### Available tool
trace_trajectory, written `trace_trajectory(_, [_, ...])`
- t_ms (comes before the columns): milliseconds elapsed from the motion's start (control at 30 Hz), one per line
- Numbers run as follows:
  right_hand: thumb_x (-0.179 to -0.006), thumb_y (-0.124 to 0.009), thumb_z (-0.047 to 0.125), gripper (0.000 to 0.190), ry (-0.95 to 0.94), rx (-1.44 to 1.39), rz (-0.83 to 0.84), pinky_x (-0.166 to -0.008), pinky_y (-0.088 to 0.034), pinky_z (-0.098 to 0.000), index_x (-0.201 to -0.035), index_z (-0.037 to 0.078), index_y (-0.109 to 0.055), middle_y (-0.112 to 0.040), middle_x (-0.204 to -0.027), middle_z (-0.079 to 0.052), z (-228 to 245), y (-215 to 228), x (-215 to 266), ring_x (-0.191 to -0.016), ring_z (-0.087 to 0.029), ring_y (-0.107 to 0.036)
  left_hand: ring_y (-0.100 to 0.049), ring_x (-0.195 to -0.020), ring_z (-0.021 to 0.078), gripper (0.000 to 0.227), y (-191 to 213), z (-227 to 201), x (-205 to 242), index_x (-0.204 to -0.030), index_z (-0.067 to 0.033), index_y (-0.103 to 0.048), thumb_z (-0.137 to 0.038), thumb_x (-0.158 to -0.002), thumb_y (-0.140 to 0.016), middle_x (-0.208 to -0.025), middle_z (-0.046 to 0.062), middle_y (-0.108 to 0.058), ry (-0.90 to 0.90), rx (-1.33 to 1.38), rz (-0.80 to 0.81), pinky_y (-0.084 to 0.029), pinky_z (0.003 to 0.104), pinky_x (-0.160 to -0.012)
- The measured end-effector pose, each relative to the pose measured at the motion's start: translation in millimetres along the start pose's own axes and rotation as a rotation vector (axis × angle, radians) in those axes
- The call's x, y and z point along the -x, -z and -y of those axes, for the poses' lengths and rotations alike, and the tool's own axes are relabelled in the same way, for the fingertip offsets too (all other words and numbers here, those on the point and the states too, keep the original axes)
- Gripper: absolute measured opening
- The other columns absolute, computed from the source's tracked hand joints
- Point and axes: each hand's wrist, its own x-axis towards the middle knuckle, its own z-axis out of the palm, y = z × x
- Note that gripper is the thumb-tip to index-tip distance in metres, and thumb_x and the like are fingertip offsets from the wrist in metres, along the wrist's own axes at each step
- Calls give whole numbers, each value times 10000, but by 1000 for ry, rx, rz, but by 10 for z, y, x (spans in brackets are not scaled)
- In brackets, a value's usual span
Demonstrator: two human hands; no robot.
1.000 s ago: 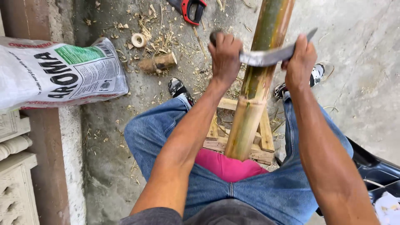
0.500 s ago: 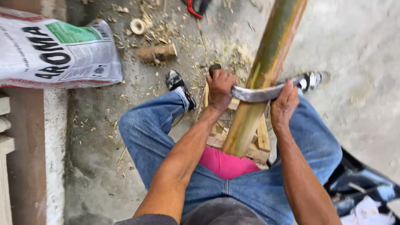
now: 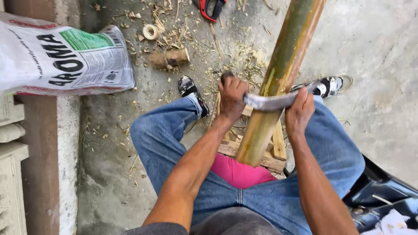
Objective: Scraping and carving a section of bamboo using a curved blade and a small knife.
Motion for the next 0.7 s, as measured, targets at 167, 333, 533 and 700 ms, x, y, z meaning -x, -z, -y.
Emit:
trace_trajectory(167, [-1129,-384,375,447,-46,-10,6,-474,-409,-357,-916,3,-509,-519,-713,-79,-192,68,470,-611,-135,-473,-536,-960,239,151,203,-133,362,-821,-131,-594,-168,-957,-650,-881,40,-572,40,90,92,-374,437,-853])
trace_trajectory(333, [-1154,-418,372,485,-11,97,-83,-530,-352,-384,-873,-18,-478,-444,-682,-93,-218,-60,-47,-609,-176,-412,-536,-1009,240,104,-66,5,-74,-844,-145,-601,-124,-946,-602,-917,33,-579,-11,13,8,-383,446,-920])
trace_trajectory(533, [-1142,-399,365,465,-142,-1,43,-490,-408,-400,-897,-18,-500,-517,-708,-83,70,125,383,-606,-165,-478,-526,-963,223,165,195,-165,268,-798,-147,-582,-127,-946,-652,-871,22,-571,11,66,32,-388,476,-948])
trace_trajectory(700, [-1150,-453,333,453,43,137,-56,-566,-379,-434,-908,-43,-523,-512,-699,-154,-156,42,220,-616,-215,-456,-514,-943,241,169,-133,33,220,-800,-135,-594,-130,-956,-660,-848,41,-557,26,35,50,-358,399,-822])
